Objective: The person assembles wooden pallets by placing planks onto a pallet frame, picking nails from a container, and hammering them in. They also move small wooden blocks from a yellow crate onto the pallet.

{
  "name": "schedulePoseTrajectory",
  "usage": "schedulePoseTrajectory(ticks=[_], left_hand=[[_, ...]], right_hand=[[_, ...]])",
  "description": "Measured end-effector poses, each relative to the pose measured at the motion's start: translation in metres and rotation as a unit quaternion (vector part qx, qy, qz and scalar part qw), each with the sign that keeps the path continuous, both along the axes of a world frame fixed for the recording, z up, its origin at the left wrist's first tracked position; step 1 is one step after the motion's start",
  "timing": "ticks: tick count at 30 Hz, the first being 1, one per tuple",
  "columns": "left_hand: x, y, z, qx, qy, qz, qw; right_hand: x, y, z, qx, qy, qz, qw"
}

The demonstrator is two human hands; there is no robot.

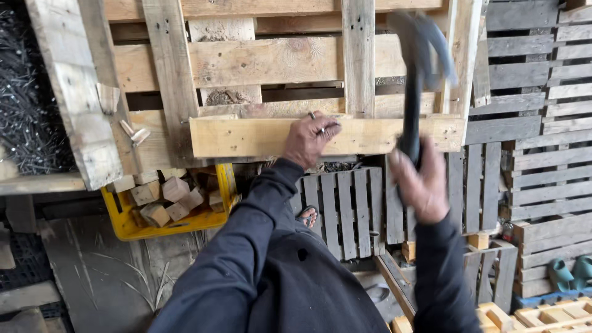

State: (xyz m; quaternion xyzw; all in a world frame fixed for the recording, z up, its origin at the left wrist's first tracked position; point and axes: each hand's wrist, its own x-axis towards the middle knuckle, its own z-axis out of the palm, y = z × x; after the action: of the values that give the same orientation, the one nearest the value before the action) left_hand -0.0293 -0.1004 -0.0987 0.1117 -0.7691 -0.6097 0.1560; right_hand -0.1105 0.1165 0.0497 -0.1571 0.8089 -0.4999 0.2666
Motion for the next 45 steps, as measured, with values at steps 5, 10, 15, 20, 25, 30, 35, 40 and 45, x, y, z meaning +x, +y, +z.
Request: schedulePoseTrajectory(ticks=[5, 10, 15, 20, 25, 30, 35, 40, 45], left_hand=[[0.008, -0.001, 0.008, -0.001, 0.017, -0.019, 1.0], [0.004, 0.014, 0.013, -0.062, 0.085, -0.072, 0.992], [-0.006, 0.021, 0.01, -0.064, 0.073, -0.012, 0.995], [-0.004, 0.022, 0.01, -0.054, 0.067, -0.014, 0.996], [-0.006, 0.021, 0.009, -0.1, 0.07, -0.025, 0.992], [-0.007, 0.019, 0.008, -0.117, 0.056, -0.046, 0.99], [-0.007, 0.017, 0.008, -0.142, 0.066, -0.037, 0.987], [-0.011, 0.011, 0.005, -0.101, 0.034, -0.069, 0.992], [-0.024, 0.014, 0.003, 0.094, 0.06, 0.174, 0.978]], right_hand=[[0.147, 0.05, -0.029, -0.147, -0.109, -0.135, 0.974], [0.187, 0.092, -0.059, -0.051, -0.178, -0.186, 0.965], [0.184, 0.102, -0.071, 0.014, -0.138, -0.175, 0.975], [0.167, 0.086, -0.081, 0.059, -0.107, -0.159, 0.98], [0.155, 0.08, -0.065, 0.08, -0.113, -0.162, 0.977], [0.16, 0.074, -0.044, -0.039, -0.038, -0.111, 0.992], [0.145, 0.052, -0.032, 0.074, -0.049, -0.089, 0.992], [0.14, 0.051, 0.0, -0.017, 0.007, -0.099, 0.995], [0.14, 0.046, -0.01, -0.168, 0.052, -0.117, 0.977]])
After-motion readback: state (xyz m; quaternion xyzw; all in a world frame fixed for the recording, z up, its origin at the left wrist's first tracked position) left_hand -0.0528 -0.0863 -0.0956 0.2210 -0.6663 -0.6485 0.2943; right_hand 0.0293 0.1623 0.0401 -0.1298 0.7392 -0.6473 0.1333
